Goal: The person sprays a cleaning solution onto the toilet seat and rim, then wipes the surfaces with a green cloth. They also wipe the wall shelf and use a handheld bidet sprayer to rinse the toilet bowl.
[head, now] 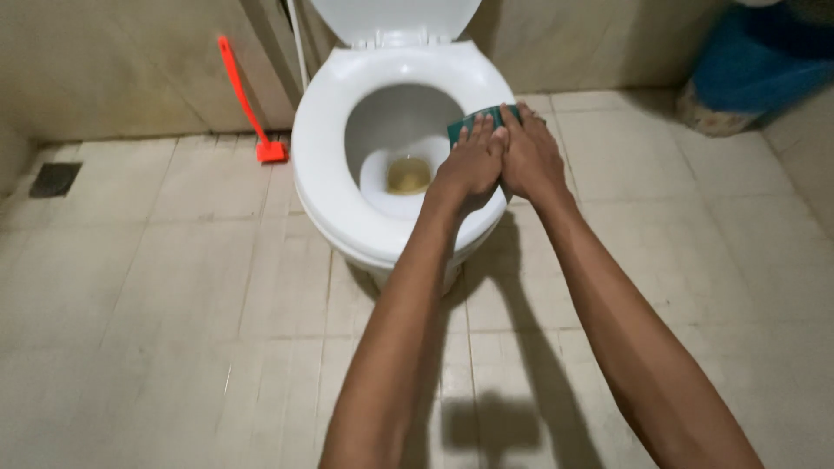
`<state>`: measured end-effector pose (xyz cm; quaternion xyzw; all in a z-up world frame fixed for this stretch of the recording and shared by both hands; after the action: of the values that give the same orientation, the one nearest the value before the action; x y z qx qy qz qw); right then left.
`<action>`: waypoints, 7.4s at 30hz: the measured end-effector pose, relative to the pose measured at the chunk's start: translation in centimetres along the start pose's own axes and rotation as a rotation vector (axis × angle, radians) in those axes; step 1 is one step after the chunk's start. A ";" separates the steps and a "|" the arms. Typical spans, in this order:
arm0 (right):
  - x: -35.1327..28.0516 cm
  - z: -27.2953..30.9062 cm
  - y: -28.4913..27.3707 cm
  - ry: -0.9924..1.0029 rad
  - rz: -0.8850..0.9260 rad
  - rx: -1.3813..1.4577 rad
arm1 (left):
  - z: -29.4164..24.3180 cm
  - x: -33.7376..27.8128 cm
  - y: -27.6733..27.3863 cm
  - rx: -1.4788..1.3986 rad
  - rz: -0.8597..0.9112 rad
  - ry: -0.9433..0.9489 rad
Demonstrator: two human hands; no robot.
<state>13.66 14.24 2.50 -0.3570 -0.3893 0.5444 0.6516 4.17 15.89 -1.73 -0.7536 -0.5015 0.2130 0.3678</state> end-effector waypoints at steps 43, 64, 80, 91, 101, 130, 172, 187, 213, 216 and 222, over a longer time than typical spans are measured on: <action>1.7 0.6 0.6 0.056 0.016 -0.110 | -0.5 -0.1 -1.1 -0.055 0.000 0.102; -16.0 4.1 0.5 0.151 -0.059 0.112 | -3.6 -15.8 -2.7 0.241 0.219 0.139; -5.2 -1.2 0.7 0.105 0.030 0.104 | -1.5 -3.6 2.0 0.243 0.158 0.156; 3.8 -0.7 0.7 0.154 0.048 -0.060 | 0.5 3.7 -0.6 0.021 0.023 0.057; 1.3 -0.1 0.8 0.154 -0.044 -0.056 | 1.3 2.1 -0.3 -0.078 0.016 0.045; -17.7 8.5 2.1 0.136 -0.034 0.015 | 0.6 -18.3 -4.5 0.293 0.263 0.185; 7.9 25.7 18.0 -0.229 0.144 0.032 | 22.2 -6.0 -20.6 0.211 -0.184 -0.221; 7.5 25.9 16.4 -0.232 0.127 -0.038 | 21.7 -6.2 -20.9 0.272 -0.318 -0.199; -15.1 16.8 5.0 -0.341 0.283 -0.140 | 6.3 -23.5 -8.9 0.273 -0.152 -0.183; -16.6 15.4 3.8 -0.348 0.268 -0.171 | 4.5 -24.4 -8.1 0.297 -0.118 -0.104; -18.1 13.8 2.9 -0.394 0.280 -0.279 | 1.2 -26.2 -7.7 0.472 -0.029 0.061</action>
<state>-1.83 -2.61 3.84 -0.3806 -0.5266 0.6294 0.4264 -11.90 -5.86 2.20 -0.6454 -0.4371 0.2962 0.5519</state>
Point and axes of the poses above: each hand's wrist, its own x-axis towards the middle knuckle, its own y-axis out of the palm, z = x × y, the point moved 9 cm from there along x, towards the middle knuckle, and after that the axes turned 13 degrees about y, right-handed, at the moved point
